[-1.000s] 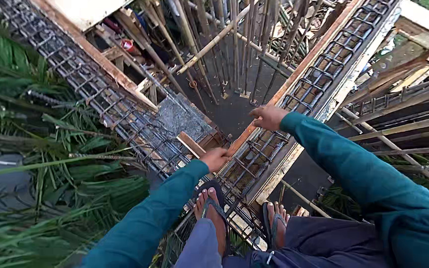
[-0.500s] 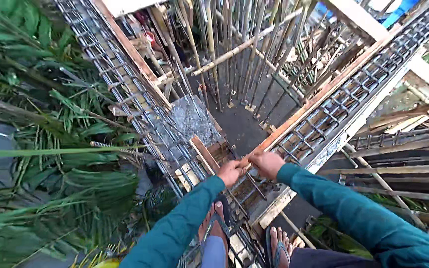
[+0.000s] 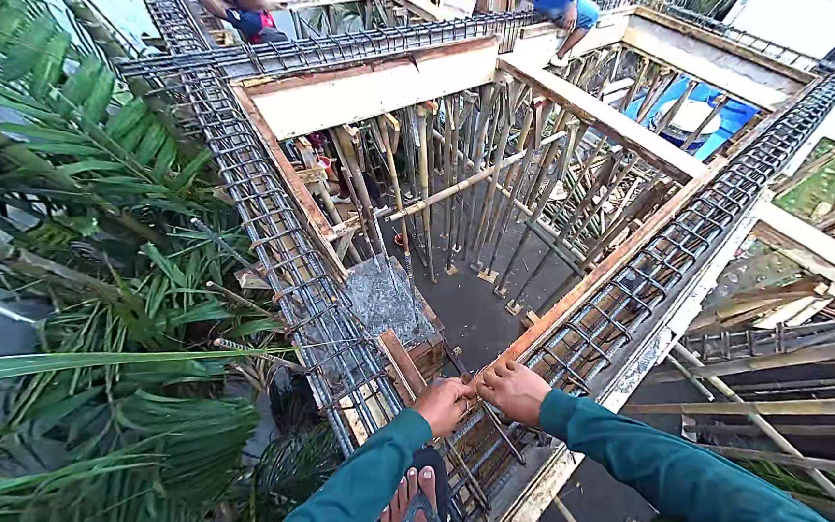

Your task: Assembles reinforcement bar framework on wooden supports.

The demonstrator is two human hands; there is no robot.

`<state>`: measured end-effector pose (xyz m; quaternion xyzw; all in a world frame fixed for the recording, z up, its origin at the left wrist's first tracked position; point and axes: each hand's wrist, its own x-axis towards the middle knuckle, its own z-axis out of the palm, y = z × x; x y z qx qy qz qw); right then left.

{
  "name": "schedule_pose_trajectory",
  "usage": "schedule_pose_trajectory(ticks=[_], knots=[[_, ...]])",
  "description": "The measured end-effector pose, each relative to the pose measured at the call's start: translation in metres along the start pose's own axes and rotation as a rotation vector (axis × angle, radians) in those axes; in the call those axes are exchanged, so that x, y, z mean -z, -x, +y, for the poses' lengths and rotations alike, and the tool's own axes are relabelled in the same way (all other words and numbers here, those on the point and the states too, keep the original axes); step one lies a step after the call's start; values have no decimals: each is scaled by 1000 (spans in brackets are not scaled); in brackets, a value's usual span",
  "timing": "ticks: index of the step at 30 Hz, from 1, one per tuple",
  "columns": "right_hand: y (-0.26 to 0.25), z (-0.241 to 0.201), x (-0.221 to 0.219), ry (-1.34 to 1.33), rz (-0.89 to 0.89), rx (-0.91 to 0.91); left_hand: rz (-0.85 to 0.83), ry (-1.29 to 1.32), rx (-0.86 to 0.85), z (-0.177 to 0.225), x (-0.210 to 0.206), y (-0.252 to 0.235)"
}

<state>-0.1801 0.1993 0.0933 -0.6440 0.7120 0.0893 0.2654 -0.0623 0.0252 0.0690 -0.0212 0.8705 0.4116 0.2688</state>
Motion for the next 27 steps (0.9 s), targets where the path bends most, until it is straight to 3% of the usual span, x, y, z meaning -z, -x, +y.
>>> schedule_pose_trajectory(ticks=[6, 9, 13, 16, 19, 23, 27], knots=[[30, -6, 4, 21, -54, 58, -56, -108, -181, 17, -14, 9], [46, -6, -7, -107, -92, 11, -85, -215, -259, 28, -25, 12], [65, 2, -15, -413, 35, -197, 97, -112, -211, 34, -33, 8], [64, 4, -15, -618, 137, -298, 87, -20, -119, 30, -33, -2], [56, 3, -11, -724, 126, -411, 141, 17, -110, 22, -40, -13], [46, 3, -13, -469, 133, -423, 266, 42, -153, 13, -47, -25], [35, 8, -20, -101, 193, -246, 273, 140, -129, 3, -48, -29]])
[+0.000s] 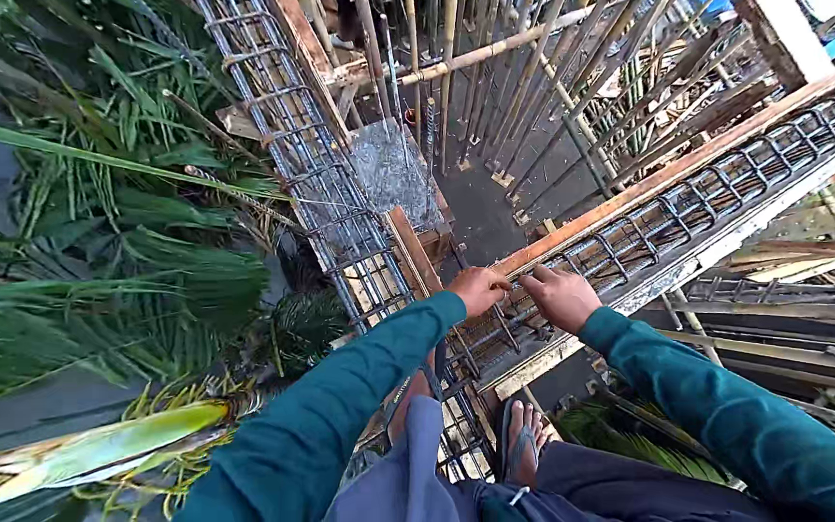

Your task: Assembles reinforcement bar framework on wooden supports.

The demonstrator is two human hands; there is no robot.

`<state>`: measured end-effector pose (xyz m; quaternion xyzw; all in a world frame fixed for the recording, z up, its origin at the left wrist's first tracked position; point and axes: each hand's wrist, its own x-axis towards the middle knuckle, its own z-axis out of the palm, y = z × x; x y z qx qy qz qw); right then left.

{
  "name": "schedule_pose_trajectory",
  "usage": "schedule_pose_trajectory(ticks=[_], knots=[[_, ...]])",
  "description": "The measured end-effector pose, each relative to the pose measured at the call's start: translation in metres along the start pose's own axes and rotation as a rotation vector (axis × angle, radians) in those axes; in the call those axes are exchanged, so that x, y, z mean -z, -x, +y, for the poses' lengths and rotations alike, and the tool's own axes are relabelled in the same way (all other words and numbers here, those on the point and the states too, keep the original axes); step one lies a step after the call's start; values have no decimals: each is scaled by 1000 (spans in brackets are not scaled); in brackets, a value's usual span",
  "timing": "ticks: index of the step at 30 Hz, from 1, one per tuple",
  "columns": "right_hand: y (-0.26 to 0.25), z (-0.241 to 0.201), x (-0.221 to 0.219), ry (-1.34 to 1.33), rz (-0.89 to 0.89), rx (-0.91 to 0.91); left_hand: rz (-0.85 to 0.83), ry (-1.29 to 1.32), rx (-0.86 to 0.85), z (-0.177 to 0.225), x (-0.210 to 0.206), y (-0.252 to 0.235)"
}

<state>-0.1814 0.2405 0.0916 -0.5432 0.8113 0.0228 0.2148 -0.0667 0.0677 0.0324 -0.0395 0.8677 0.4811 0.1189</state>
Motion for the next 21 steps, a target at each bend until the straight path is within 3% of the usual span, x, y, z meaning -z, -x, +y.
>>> schedule_pose_trajectory(ticks=[2, 5, 8, 13, 21], knots=[[-10, 2, 3, 104, -152, -2, -36, -36, 55, -7, -1, 0], [-29, -3, 3, 119, -451, -212, -25, -39, 142, -28, -10, 5], [-43, -1, -7, 63, -579, -440, -72, -24, 271, -46, -16, 10], [-66, 1, -3, 20, -530, -555, -151, 7, 353, -60, -22, 13], [-96, 1, -7, 42, -396, -392, -161, 97, 397, -63, -42, 13]])
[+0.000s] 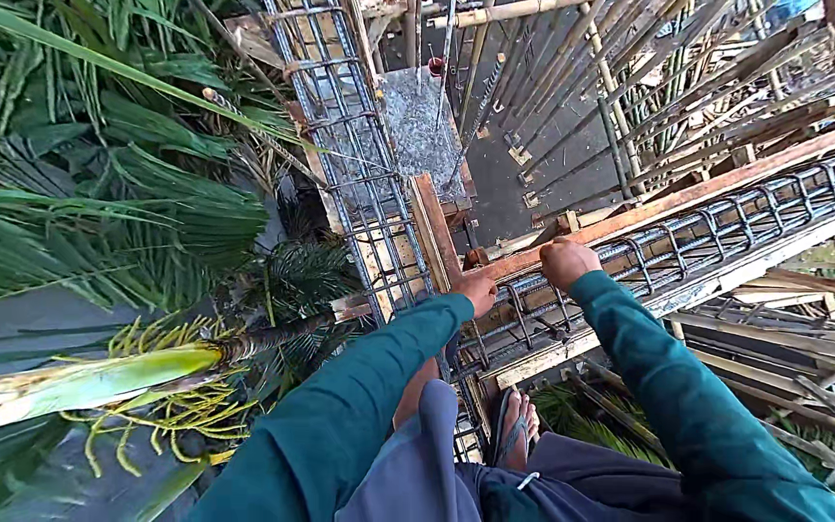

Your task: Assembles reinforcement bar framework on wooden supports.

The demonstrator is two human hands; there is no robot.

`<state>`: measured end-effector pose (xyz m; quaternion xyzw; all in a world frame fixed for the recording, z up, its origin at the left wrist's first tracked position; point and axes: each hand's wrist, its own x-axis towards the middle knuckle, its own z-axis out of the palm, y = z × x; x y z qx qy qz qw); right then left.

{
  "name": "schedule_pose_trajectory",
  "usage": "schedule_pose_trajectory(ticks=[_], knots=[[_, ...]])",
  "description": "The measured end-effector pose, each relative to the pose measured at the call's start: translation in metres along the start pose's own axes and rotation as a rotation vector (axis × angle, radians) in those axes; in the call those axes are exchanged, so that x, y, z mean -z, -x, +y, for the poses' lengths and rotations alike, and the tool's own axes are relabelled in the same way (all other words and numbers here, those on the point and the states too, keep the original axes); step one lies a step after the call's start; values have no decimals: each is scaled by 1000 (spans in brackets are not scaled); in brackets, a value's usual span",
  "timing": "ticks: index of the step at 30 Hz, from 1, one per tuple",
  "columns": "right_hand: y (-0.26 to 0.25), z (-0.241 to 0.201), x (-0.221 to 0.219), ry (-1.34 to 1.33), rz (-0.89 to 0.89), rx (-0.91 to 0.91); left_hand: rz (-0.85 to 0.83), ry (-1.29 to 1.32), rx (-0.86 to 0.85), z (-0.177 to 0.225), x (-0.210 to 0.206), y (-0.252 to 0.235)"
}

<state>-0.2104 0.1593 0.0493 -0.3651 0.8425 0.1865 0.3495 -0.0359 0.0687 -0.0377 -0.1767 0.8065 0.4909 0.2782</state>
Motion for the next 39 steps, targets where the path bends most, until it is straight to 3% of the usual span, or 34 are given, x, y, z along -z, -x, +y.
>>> schedule_pose_trajectory(ticks=[6, 11, 13, 16, 22, 30, 36, 39], knots=[[-27, -19, -31, 153, -171, 73, 32, -6, 15, 8, -5, 10], [-58, -10, -59, 103, -205, 243, 132, -333, -107, 11, -14, 21], [-71, -4, -68, 61, -202, 292, 59, -411, -118, 18, -17, 25], [-81, 0, -74, 34, -235, 272, -101, -440, 10, 31, -23, 25], [-75, -7, -66, 31, -283, 232, -170, -377, 257, 51, -30, 20], [-71, -6, -73, 0, -243, 217, -73, -39, 398, 57, -32, 7], [-9, -47, -35, -9, -179, -33, -14, 66, 433, 52, -22, 5], [-5, -46, -39, -121, -148, -121, 4, 184, 413, 42, -18, -7]])
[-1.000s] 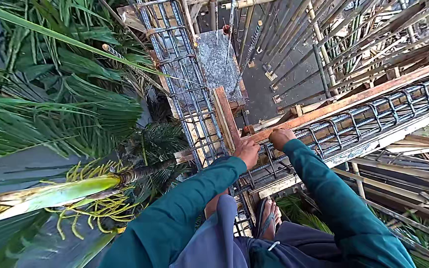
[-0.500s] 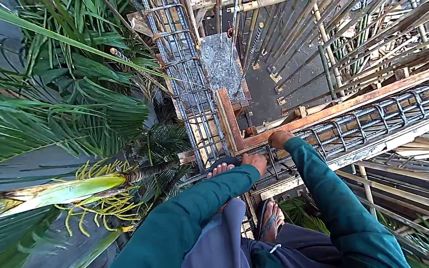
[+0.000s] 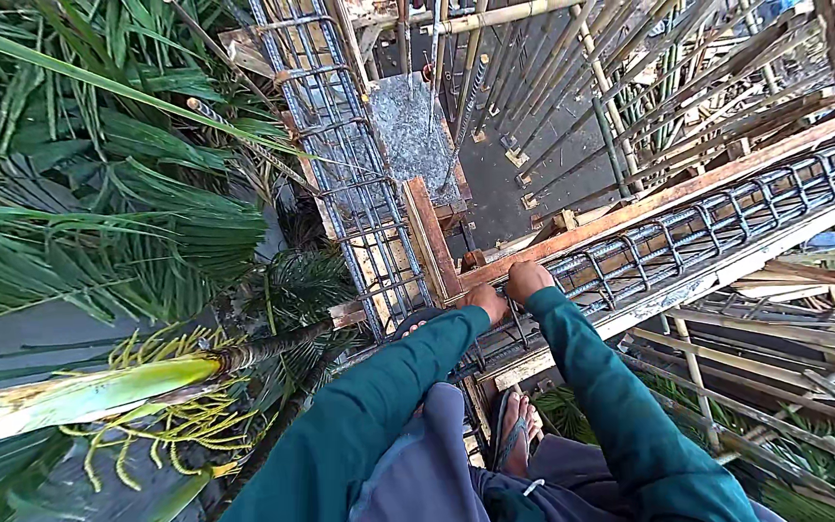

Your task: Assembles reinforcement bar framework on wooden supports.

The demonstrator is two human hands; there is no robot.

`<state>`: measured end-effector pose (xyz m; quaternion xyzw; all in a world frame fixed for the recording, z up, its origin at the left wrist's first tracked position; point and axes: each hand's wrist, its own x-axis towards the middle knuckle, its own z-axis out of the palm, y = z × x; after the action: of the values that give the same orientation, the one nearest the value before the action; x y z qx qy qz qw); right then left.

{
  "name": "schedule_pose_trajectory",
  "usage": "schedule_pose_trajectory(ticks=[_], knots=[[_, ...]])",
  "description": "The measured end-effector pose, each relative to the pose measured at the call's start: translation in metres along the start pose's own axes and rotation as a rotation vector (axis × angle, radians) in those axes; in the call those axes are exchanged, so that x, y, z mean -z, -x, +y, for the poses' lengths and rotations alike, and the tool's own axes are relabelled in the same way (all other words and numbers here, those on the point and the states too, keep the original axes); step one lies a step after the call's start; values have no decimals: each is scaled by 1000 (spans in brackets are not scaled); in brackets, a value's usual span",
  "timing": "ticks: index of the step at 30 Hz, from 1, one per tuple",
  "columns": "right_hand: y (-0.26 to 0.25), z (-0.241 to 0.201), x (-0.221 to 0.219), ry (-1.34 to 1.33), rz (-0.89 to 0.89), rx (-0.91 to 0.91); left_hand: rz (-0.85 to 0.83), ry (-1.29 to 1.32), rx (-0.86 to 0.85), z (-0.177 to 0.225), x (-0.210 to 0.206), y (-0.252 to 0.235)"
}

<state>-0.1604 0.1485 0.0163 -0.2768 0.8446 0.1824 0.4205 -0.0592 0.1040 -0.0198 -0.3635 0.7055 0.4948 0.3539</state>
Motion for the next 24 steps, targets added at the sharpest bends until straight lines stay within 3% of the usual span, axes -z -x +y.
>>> schedule_pose_trajectory(ticks=[9, 15, 20, 24], knots=[[-6, 36, -46, -794, 25, 21, -143, 180, 80, 10, 26, -17], [2, 44, -61, -1086, 20, 29, -229, 279, 169, 14, 34, -21], [0, 44, -64, -926, 2, 64, -254, 357, 67, 6, 31, -20], [-1, 39, -64, -722, 46, 104, -257, 149, -136, -3, 29, -20]])
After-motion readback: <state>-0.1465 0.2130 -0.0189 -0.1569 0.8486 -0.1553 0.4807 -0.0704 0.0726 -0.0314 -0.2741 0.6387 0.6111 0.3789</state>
